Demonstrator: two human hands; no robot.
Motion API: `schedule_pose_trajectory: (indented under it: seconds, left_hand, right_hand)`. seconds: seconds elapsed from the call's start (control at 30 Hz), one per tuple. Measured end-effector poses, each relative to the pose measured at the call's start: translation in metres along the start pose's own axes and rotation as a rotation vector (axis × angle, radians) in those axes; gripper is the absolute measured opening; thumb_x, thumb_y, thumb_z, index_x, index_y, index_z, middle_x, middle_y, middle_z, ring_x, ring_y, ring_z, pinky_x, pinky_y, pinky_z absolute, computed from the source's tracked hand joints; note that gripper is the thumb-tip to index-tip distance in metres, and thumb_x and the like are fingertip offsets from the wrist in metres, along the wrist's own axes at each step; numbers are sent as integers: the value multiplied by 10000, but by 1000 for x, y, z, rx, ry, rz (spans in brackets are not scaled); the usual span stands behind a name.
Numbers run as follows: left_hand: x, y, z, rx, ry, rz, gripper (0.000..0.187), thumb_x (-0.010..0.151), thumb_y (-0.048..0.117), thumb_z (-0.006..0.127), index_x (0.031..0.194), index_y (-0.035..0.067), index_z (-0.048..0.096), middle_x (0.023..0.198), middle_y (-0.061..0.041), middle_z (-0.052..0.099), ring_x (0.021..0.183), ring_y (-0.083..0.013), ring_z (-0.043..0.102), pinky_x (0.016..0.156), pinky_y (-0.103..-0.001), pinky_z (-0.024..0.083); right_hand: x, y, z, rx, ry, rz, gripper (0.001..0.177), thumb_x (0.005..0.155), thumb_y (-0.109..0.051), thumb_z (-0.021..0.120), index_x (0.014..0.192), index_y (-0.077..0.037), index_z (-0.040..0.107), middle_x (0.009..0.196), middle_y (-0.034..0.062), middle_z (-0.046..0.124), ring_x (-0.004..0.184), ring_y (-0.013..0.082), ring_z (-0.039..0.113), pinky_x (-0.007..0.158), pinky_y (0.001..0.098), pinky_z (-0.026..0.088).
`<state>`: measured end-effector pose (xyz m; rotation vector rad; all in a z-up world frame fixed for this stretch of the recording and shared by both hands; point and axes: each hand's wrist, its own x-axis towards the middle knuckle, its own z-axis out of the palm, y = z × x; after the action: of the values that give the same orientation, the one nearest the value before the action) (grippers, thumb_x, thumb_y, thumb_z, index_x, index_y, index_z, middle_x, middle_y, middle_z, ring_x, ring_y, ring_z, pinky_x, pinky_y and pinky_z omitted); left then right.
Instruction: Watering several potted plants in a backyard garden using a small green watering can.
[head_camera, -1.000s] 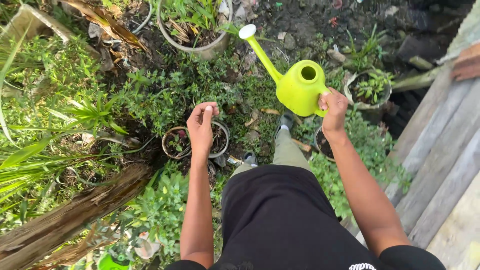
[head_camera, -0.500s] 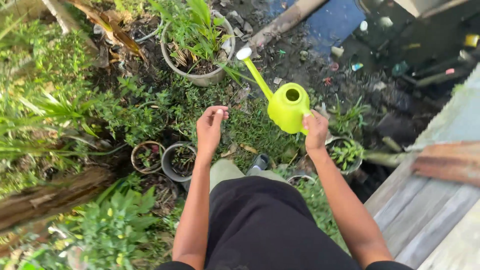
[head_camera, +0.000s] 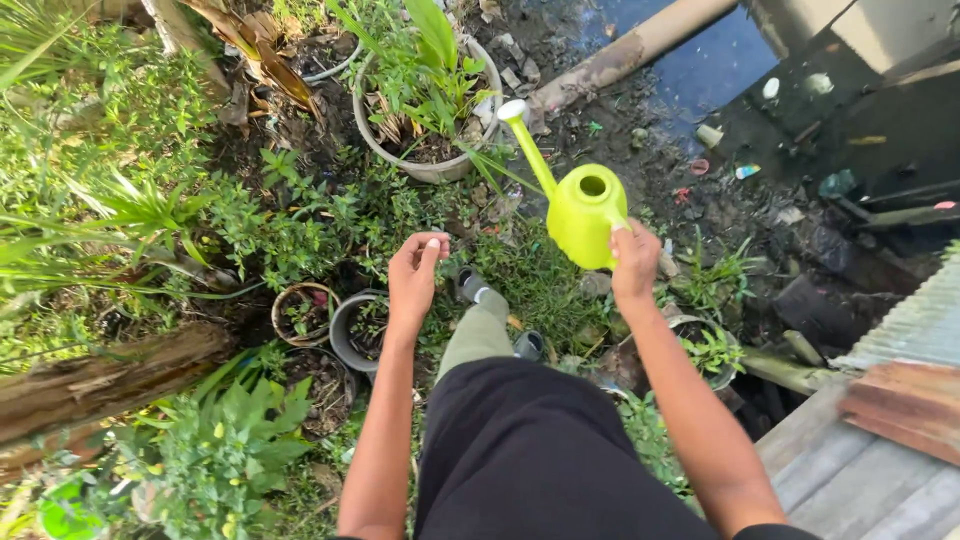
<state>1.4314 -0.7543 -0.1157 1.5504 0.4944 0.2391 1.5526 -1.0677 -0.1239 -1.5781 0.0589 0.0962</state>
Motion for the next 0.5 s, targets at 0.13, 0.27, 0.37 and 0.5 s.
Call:
schedule_pose_trajectory:
  seconds: [0.13,0.27,0.37,0.5]
  left_hand:
    - [37,-8,-2,-109,13,13,207,1044,140,585,1102,-3,721,963,-41,724,889,-114,660,842,-266,526]
    - [76,-17,-14,-146,27,18,205,1028,132,585,1097,-8,719,972,-41,731,892,-117,668,847,-268,531]
    - [111,-18,-28,-158,44,31,207,1031,131,585,1103,-9,719,973,-39,721,893,-119,661,846,-269,524]
    - [144,-26,-46,-149,98,27,208,1040,135,590,1093,-13,727,967,-43,720,886,-123,662,844,-273,529]
  right_hand:
    - [34,2,14,-76,-18,-35,315,978,-241,576,719,-75,507,671,-52,464,614,52,387,564,274,277]
    - [69,0,46,-117,-60,-36,315,977,-245,579,721,-78,506,678,-57,459,622,49,383,564,275,268]
    - [103,-9,73,-132,-85,-52,314,975,-249,578,720,-80,506,678,-58,462,622,49,381,564,275,266]
    - [133,-12,106,-162,-129,-56,343,988,-261,579,709,-77,505,672,-54,460,625,48,376,574,275,262]
